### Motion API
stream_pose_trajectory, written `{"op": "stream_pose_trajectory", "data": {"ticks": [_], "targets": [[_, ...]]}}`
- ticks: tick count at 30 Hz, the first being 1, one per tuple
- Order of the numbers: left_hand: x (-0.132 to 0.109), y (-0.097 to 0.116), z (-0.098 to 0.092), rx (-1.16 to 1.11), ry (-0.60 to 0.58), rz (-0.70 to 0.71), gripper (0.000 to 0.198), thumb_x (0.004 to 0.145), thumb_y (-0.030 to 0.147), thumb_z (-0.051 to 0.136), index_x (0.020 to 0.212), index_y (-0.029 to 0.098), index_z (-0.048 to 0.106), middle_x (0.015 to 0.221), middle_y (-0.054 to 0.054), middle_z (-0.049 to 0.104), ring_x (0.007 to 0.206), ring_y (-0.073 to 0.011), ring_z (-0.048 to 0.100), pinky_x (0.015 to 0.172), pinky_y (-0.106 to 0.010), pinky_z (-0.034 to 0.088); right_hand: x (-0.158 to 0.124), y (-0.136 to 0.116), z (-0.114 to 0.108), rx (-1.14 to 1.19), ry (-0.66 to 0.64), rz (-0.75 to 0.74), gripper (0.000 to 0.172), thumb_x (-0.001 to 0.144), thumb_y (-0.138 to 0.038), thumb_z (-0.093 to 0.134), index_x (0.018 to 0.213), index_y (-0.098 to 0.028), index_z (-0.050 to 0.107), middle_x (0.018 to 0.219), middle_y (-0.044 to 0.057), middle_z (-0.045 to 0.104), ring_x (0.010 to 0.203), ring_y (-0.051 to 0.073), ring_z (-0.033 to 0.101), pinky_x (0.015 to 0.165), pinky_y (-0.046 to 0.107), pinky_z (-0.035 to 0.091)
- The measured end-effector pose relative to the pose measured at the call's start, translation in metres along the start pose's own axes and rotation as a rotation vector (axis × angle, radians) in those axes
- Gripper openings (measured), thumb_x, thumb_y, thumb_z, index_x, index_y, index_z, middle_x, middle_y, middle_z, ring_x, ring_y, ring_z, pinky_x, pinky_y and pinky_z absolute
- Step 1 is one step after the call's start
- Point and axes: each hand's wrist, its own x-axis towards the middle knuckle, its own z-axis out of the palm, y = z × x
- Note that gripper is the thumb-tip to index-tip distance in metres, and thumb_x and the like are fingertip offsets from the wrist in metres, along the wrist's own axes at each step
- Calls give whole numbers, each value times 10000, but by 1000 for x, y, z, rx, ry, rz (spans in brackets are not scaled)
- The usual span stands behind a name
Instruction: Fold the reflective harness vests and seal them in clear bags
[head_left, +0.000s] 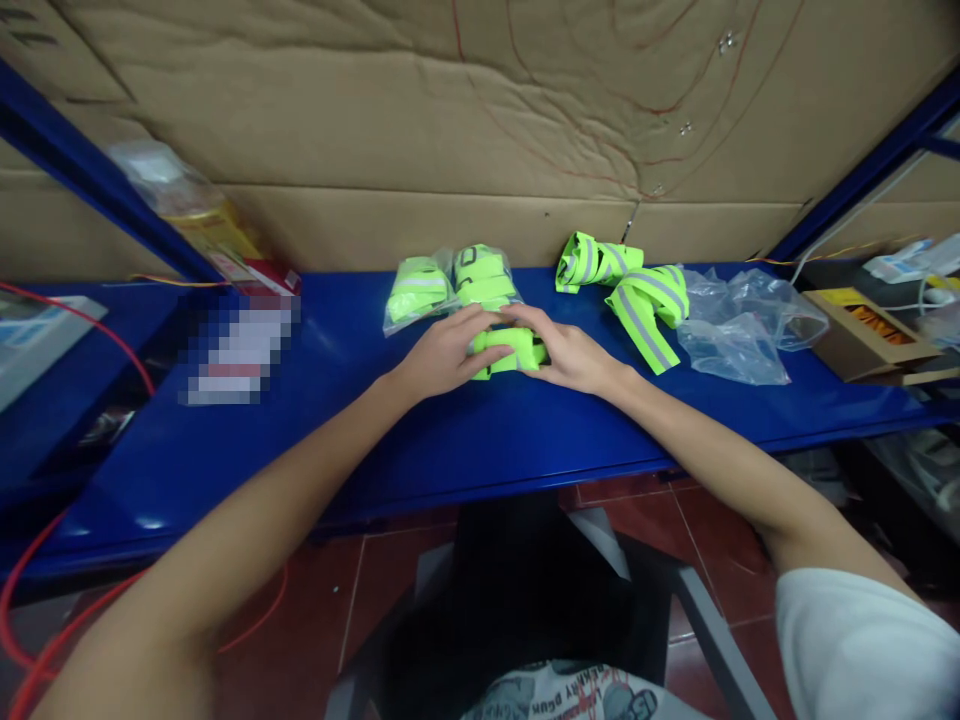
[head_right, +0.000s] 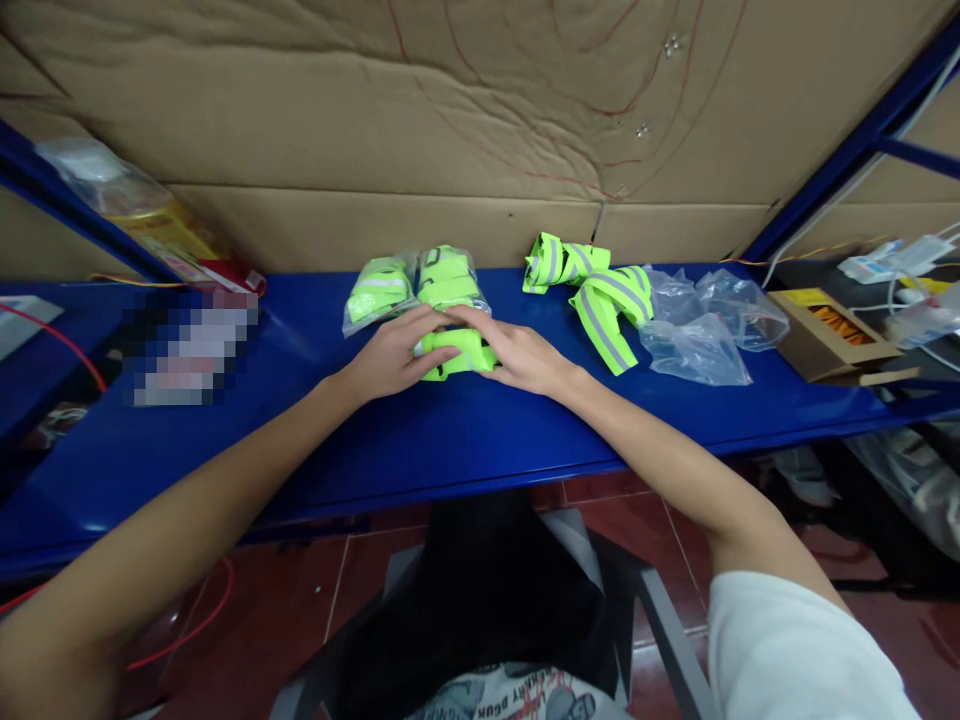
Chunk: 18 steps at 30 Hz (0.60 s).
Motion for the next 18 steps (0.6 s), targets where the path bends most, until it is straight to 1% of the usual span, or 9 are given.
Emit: {"op": "stream_pose_trajectory", "data": {"ticks": [3,6,8,9,11,13,15,16,18], "targets": [[1,-1,2,23,14,0,520,1039,654,614,1298,226,756,1089,-101,729,993,-257,714,929,-408,582,2,1,2,-94,6,13,917,926,-290,702,1733,-290,267,1641,115,586,1407,369,650,1138,500,549],[1,-2,4,28,56,-11,448,1026,636,651,1159,239,810,927,-61,683,828,-212,670,807,-369,576,5,1,-5,-197,30,44,1015,891,-555,810,1729,-257,322,1489,160,694,1296,424,685,1130,570,518],[2,-2,5,25,80,-5,399,1028,599,669,1116,239,816,941,-60,695,841,-205,681,812,-368,583,6,4,-19,-226,56,26,1168,765,-754,862,1704,-253,383,1426,170,724,1270,456,676,1146,611,477],[2,-1,6,27,92,-1,385,1027,586,677,1105,236,816,969,-67,711,871,-208,697,831,-372,592,5,7,-29,-231,82,16,1176,733,-813,853,1680,-260,426,1407,164,732,1271,459,668,1159,620,453],[2,0,7,39,113,3,374,1025,570,687,1077,223,817,1049,-90,748,940,-217,729,876,-385,608,0,19,-54,-275,204,61,940,847,-829,742,1577,-266,564,1373,149,740,1271,432,658,1161,599,429],[2,1,9,55,132,1,384,1030,567,680,1053,209,820,1157,-119,780,1026,-237,755,939,-410,617,-9,38,-81,-399,446,227,622,1018,-729,581,1375,-237,711,1319,161,739,1277,395,632,1149,563,403],[3,1,12,77,131,-15,417,1040,584,656,1045,203,826,1176,-123,811,1053,-254,772,979,-434,616,-23,63,-106,-538,605,460,531,1101,-596,496,1264,-162,754,1288,230,719,1264,369,602,1091,520,401],[3,2,12,92,126,-32,442,1045,600,640,1048,202,831,1134,-115,829,1033,-259,780,975,-438,617,-31,76,-117,-612,652,616,518,1123,-526,455,1231,-126,767,1326,266,693,1273,365,586,1066,510,398],[4,2,13,123,120,-78,505,1046,644,612,1057,197,845,1007,-100,848,953,-262,788,927,-426,621,-47,99,-133,-717,585,933,515,1139,-375,360,1271,-93,771,1456,299,625,1327,376,560,1035,507,398]]}}
